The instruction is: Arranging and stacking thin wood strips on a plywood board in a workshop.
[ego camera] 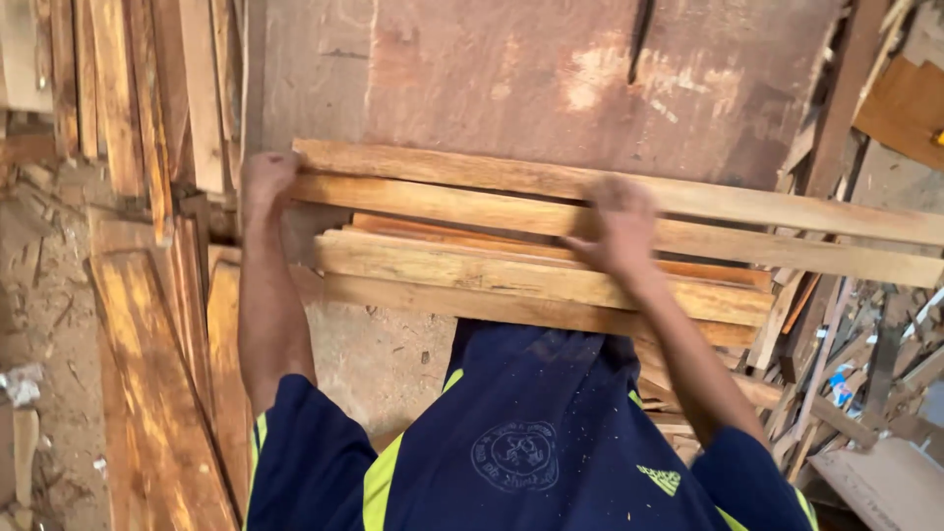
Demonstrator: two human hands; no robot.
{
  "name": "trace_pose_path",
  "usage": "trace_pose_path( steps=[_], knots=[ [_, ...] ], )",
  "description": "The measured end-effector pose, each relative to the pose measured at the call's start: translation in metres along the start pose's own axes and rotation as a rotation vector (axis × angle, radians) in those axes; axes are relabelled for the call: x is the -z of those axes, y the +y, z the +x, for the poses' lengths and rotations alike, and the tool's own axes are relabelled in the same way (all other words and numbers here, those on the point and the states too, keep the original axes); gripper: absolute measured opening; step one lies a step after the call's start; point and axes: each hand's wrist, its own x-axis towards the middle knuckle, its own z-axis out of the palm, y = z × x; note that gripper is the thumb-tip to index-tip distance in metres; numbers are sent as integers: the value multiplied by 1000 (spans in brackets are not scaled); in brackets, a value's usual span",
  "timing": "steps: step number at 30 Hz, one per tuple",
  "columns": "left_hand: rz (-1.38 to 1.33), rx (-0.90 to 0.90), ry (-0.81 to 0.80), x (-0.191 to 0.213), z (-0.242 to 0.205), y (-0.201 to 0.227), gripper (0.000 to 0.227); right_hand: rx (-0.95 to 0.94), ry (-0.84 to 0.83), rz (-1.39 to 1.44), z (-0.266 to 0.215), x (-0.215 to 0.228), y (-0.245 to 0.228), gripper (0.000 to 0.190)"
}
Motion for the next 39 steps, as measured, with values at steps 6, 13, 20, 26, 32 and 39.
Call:
trace_pose_path(
  steps=[6,13,20,26,32,39],
  knots=[
    [410,-308,186,10,-26,-8,40,95,4,-92,-25,14,92,91],
    [217,-358,352,-29,18,-43,37,301,65,-148,-10,15,117,72],
    [-52,-612,136,-13,9,-62,71,121,-127,150,-42,57,59,86],
    [65,-519,5,-4,-35,-38,97,248,-173,-66,-103,42,37,100],
    [120,-605,54,-13,-19,-59,95,151,-210,67,-99,13,98,75],
    [90,-581,53,-16,-23,-54,95,129,-102,-21,-52,42,105,77]
  ],
)
